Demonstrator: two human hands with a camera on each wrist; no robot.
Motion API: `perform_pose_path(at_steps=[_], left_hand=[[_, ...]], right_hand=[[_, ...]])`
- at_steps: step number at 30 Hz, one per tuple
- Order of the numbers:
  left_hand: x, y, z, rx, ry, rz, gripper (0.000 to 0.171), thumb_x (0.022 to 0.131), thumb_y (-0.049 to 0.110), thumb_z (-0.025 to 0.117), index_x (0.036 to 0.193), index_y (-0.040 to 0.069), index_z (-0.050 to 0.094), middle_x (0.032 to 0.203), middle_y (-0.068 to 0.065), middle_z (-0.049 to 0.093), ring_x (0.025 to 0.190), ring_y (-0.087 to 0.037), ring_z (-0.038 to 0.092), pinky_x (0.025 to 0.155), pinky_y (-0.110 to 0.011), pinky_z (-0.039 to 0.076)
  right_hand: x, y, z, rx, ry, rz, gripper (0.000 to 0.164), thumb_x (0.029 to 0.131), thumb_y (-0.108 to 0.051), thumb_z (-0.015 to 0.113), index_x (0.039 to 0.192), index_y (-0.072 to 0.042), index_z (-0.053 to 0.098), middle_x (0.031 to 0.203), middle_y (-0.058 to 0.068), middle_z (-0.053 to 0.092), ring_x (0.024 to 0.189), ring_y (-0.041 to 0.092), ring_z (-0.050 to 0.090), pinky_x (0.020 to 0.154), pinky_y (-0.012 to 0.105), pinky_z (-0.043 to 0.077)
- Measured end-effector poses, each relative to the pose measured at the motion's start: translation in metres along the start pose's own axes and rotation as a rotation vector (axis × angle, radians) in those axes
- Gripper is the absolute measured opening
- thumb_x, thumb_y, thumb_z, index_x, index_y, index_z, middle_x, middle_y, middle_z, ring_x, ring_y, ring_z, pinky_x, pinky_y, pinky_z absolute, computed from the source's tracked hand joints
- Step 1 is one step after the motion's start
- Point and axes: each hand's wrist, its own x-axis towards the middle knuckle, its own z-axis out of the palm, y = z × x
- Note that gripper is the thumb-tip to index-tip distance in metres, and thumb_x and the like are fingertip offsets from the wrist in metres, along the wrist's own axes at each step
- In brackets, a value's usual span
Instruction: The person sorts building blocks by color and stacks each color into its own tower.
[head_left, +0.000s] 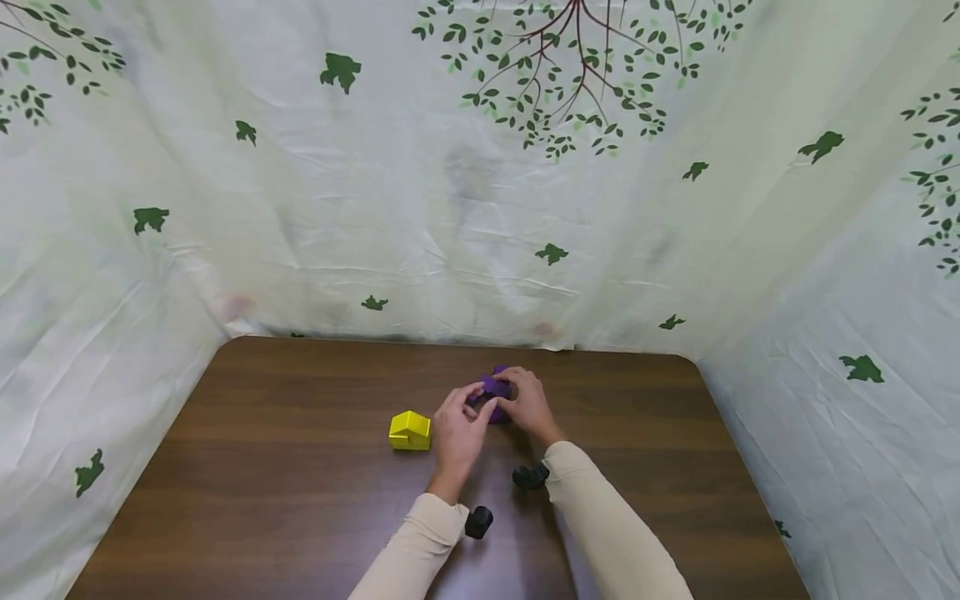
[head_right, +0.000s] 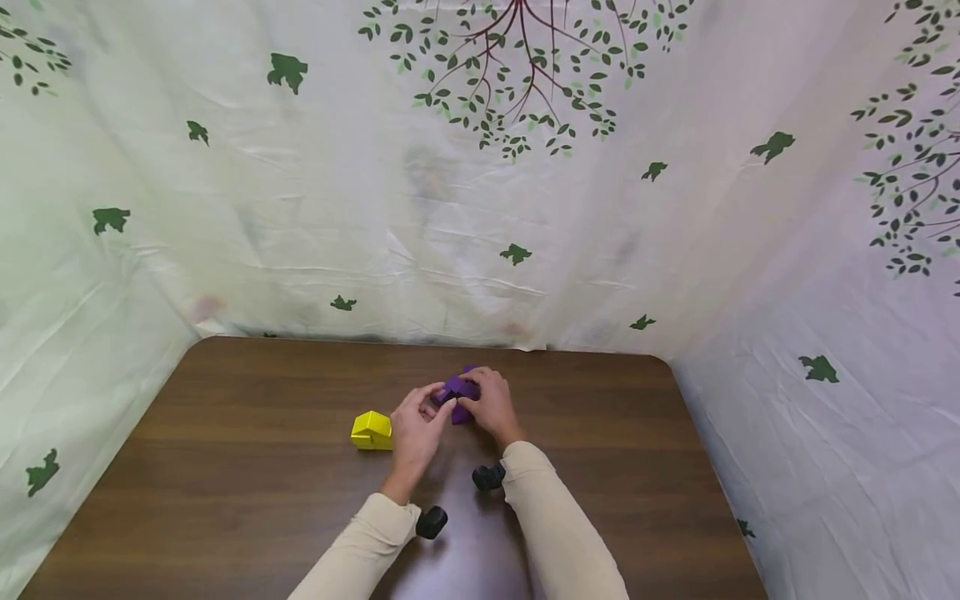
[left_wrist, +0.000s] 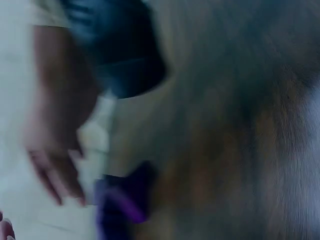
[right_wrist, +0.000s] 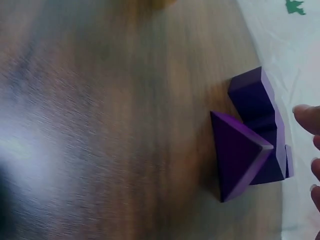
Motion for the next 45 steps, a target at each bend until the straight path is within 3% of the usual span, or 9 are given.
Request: perform_pose_path(at_steps=[5,7,10,18,26,31,39,45], left_hand=[[0.006,-0.019,0.029,0.057,0.008,-0.228,0.037,0.083,0.017,0.077,0.116,0.003,0.067,0.11,-0.015,0.064,0.076,-0.025,0.061,0.073,-0.037,0.052],[0.008,-0.025,0.035,0.08,0.019,-0.291,0.039,0.084,0.013,0.075,0.119,0.002,0.065,0.116,-0.017,0.062,0.089,-0.032,0.062,0.084,-0.044,0.051],[0.011,-0.035,0.042,0.126,0.036,-0.327,0.04,0.083,0.008,0.075,0.12,-0.001,0.064,0.12,-0.02,0.061,0.106,-0.038,0.059,0.096,-0.05,0.044],[0.015,-0.059,0.044,0.231,0.025,-0.309,0.039,0.08,0.003,0.075,0.117,-0.005,0.063,0.117,-0.022,0.062,0.109,-0.04,0.058,0.098,-0.049,0.042],[0.019,-0.068,0.044,0.278,-0.084,-0.38,0.035,0.083,0.011,0.076,0.115,0.001,0.066,0.113,-0.018,0.065,0.106,-0.039,0.06,0.093,-0.05,0.045],[0.024,-0.069,0.044,0.289,-0.1,-0.389,0.034,0.084,0.011,0.074,0.116,0.002,0.066,0.112,-0.018,0.065,0.106,-0.039,0.059,0.093,-0.05,0.045],[0.025,-0.06,0.041,0.285,-0.11,-0.279,0.031,0.086,0.006,0.071,0.116,0.0,0.066,0.115,-0.018,0.064,0.106,-0.038,0.06,0.095,-0.049,0.045],[0.025,-0.05,0.037,0.258,-0.118,-0.164,0.032,0.085,0.001,0.07,0.117,0.001,0.065,0.118,-0.015,0.064,0.106,-0.036,0.061,0.095,-0.048,0.045]], right_hand=[[0.016,-0.004,-0.002,-0.112,-0.121,-0.041,0.031,0.081,-0.01,0.076,0.111,-0.005,0.07,0.119,0.013,0.061,0.11,0.036,0.052,0.091,0.054,0.036],[0.022,-0.006,-0.001,-0.167,-0.178,-0.055,0.033,0.083,-0.013,0.074,0.114,-0.006,0.069,0.122,0.013,0.06,0.112,0.036,0.051,0.09,0.052,0.036],[0.027,-0.008,0.001,-0.243,-0.246,-0.071,0.035,0.085,-0.017,0.073,0.118,-0.008,0.067,0.126,0.012,0.058,0.115,0.035,0.049,0.09,0.051,0.037],[0.033,-0.007,0.01,-0.334,-0.334,-0.056,0.041,0.085,-0.017,0.074,0.125,-0.015,0.064,0.133,0.01,0.053,0.12,0.034,0.045,0.095,0.051,0.035],[0.036,-0.008,0.013,-0.4,-0.365,-0.046,0.035,0.087,-0.015,0.071,0.121,-0.019,0.067,0.138,0.008,0.049,0.123,0.033,0.042,0.098,0.051,0.031],[0.037,-0.009,0.015,-0.396,-0.345,-0.05,0.031,0.088,-0.015,0.07,0.119,-0.018,0.068,0.137,0.009,0.05,0.123,0.033,0.042,0.098,0.051,0.032],[0.034,-0.002,0.016,-0.32,-0.234,-0.102,0.029,0.084,-0.012,0.074,0.113,-0.014,0.069,0.13,0.008,0.055,0.118,0.032,0.046,0.093,0.049,0.033],[0.03,-0.001,0.008,-0.134,-0.132,-0.11,0.029,0.078,-0.005,0.077,0.106,-0.008,0.069,0.122,0.009,0.063,0.114,0.031,0.052,0.093,0.053,0.031]])
